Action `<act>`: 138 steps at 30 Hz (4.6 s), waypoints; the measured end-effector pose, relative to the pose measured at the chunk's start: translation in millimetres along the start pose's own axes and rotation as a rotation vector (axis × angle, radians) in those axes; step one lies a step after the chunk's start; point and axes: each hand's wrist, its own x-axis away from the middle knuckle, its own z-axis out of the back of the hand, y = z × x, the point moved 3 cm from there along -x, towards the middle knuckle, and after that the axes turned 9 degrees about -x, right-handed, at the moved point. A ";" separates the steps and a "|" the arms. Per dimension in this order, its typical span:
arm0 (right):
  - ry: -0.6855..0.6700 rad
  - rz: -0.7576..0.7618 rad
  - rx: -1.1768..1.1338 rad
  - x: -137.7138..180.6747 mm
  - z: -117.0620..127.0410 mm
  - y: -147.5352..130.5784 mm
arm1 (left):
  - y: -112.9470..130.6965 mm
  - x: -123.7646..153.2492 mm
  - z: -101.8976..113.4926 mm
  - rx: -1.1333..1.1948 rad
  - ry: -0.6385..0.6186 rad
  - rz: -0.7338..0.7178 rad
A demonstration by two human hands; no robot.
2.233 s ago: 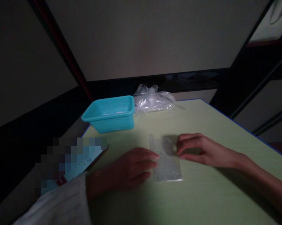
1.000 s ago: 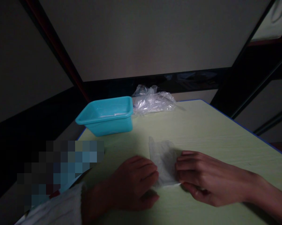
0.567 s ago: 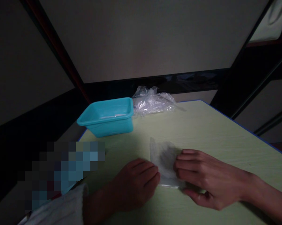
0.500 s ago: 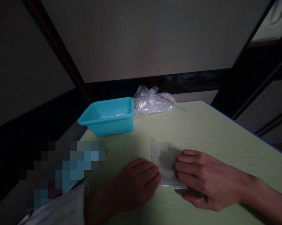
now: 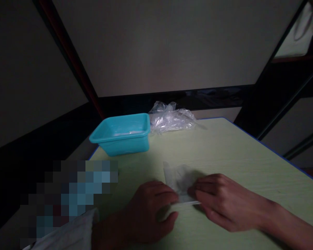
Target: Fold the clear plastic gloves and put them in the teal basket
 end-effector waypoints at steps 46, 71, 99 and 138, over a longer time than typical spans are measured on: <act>0.465 -0.696 -0.703 -20.9 -21.0 46.5 | -40.3 -17.3 -13.2 0.662 -0.161 1.059; -0.097 -0.105 -0.170 -26.0 -25.9 6.0 | -42.9 -18.7 -9.1 0.723 -0.272 1.145; -0.049 -0.068 -0.080 -3.3 -20.9 25.5 | -14.0 1.2 -11.3 -0.235 -0.586 -0.053; 0.111 0.105 0.087 -1.9 5.2 27.1 | -18.2 6.9 -12.8 -0.049 -0.550 0.126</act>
